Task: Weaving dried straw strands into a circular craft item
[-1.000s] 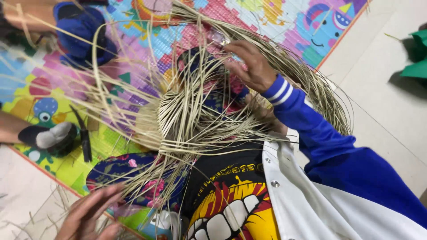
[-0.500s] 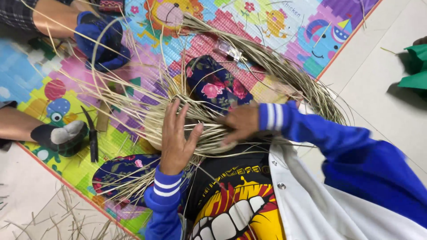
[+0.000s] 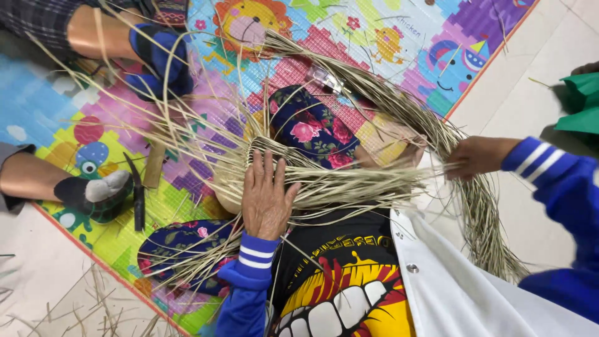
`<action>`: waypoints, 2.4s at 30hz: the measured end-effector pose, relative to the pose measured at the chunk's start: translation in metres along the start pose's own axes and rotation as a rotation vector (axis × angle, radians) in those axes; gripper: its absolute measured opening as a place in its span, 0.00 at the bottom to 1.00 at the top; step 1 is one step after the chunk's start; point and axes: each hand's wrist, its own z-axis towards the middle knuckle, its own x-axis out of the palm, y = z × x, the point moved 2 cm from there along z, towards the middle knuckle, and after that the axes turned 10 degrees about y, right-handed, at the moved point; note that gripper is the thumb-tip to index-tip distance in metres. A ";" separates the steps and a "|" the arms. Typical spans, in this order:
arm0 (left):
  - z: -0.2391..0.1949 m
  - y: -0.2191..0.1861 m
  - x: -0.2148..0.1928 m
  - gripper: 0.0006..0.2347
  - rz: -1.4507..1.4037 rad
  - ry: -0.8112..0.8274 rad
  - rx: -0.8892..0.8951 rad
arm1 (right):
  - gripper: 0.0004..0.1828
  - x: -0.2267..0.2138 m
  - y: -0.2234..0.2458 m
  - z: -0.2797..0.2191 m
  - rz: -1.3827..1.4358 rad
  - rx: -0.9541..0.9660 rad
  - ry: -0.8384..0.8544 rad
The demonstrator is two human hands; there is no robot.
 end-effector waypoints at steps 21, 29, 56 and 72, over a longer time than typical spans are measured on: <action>0.003 0.000 0.014 0.26 0.135 0.128 -0.073 | 0.13 -0.129 0.301 0.261 -0.672 -0.690 -1.324; 0.003 -0.009 0.000 0.16 -0.091 -0.080 0.012 | 0.20 -0.129 0.262 0.184 -0.253 -0.847 -1.147; -0.025 0.035 -0.096 0.03 -0.740 -0.532 -0.596 | 0.08 -0.148 0.399 -0.001 0.839 -1.407 -0.196; -0.030 0.073 -0.047 0.04 -0.757 -0.485 -0.597 | 0.03 -0.215 0.000 -0.037 1.520 -1.618 -0.718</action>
